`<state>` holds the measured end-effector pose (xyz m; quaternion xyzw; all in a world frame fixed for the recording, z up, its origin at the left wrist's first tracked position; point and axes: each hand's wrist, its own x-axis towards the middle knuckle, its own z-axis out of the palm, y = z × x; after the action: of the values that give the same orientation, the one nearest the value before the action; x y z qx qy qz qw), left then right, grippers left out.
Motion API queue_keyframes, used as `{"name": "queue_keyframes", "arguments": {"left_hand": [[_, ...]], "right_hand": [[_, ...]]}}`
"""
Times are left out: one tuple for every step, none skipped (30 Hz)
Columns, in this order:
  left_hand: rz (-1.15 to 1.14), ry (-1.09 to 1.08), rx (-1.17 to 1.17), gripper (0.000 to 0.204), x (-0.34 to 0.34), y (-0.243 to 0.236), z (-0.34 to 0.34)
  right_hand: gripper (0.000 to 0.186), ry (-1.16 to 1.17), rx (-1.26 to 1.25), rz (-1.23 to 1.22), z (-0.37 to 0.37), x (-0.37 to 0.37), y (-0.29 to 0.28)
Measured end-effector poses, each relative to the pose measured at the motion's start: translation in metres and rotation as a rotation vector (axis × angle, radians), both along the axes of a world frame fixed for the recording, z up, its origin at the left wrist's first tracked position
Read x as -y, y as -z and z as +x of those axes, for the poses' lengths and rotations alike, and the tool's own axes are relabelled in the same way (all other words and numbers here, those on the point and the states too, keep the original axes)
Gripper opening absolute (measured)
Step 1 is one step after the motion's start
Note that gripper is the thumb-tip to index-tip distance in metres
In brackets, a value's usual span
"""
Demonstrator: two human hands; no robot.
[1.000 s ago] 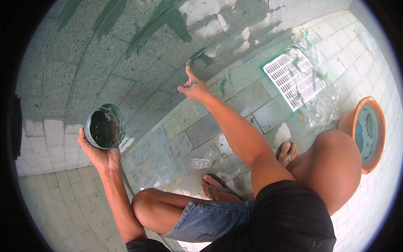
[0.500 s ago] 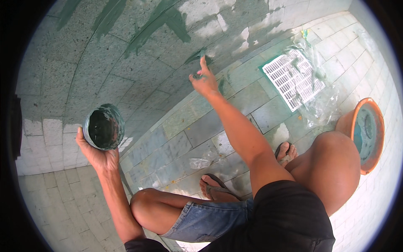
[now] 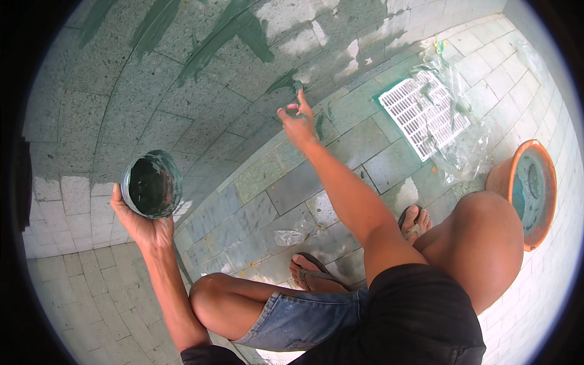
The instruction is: The person applies green grout to the joints and surfaces of a tiled wall by hand using their fingers.
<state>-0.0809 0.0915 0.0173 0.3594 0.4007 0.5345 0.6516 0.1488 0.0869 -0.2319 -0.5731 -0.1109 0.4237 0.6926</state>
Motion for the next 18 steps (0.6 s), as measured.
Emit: {"name": "queue_keyframes", "arguments": {"left_hand": [[-0.003,-0.002,0.004,0.047,0.000,0.000,0.000],[-0.007,0.000,0.008,0.047,0.000,0.000,0.001],[-0.004,-0.007,0.006,0.047,-0.001,0.000,0.002],[-0.001,-0.014,0.005,0.046,-0.001,0.000,0.003],[0.002,-0.026,0.000,0.046,0.000,0.001,0.001],[-0.004,-0.024,0.001,0.046,0.000,0.001,-0.001],[-0.010,-0.022,0.002,0.046,-0.001,0.001,-0.003],[-0.016,-0.019,0.008,0.046,0.000,0.001,-0.004],[-0.012,-0.018,0.007,0.046,0.000,0.001,-0.004],[-0.009,-0.018,0.006,0.047,0.000,0.001,-0.003],[-0.005,-0.021,0.003,0.047,0.000,0.000,-0.004],[-0.002,-0.027,-0.002,0.047,0.001,-0.001,-0.004],[0.001,-0.034,-0.006,0.047,0.002,-0.001,-0.004],[0.003,-0.034,-0.008,0.047,0.002,-0.001,-0.002],[0.000,-0.026,-0.004,0.047,0.001,-0.001,-0.002],[-0.003,-0.018,-0.001,0.047,0.001,-0.001,-0.002],[-0.001,-0.012,0.002,0.047,0.001,-0.002,-0.003],[0.001,-0.008,0.006,0.047,0.001,-0.002,-0.004]], "right_hand": [[0.089,-0.017,0.069,-0.024,0.001,-0.005,0.001],[0.090,-0.031,0.137,-0.050,0.003,-0.013,0.001],[0.091,-0.045,0.206,-0.076,0.004,-0.018,0.001],[0.093,-0.113,0.229,-0.075,0.004,-0.020,0.002],[0.094,-0.186,0.250,-0.074,0.002,-0.022,0.001],[0.095,-0.259,0.270,-0.073,0.000,-0.022,-0.001],[0.097,-0.250,0.284,-0.057,-0.003,-0.021,0.002],[0.099,-0.239,0.303,-0.041,-0.003,-0.018,0.007],[0.100,-0.228,0.321,-0.026,-0.002,-0.016,0.011],[0.101,-0.160,0.239,0.008,-0.002,-0.012,0.016],[0.102,-0.096,0.155,0.043,-0.004,-0.007,0.014],[0.104,-0.032,0.070,0.078,-0.005,-0.004,0.012],[0.105,-0.043,-0.005,0.084,-0.004,-0.006,0.009],[0.106,-0.049,-0.078,0.088,0.000,-0.009,0.003],[0.107,-0.055,-0.152,0.093,0.002,-0.010,-0.003],[0.109,-0.080,-0.189,0.114,0.002,-0.011,-0.008],[0.110,-0.107,-0.228,0.139,0.000,-0.013,-0.012],[0.111,-0.134,-0.268,0.163,-0.001,-0.015,-0.016]]}}
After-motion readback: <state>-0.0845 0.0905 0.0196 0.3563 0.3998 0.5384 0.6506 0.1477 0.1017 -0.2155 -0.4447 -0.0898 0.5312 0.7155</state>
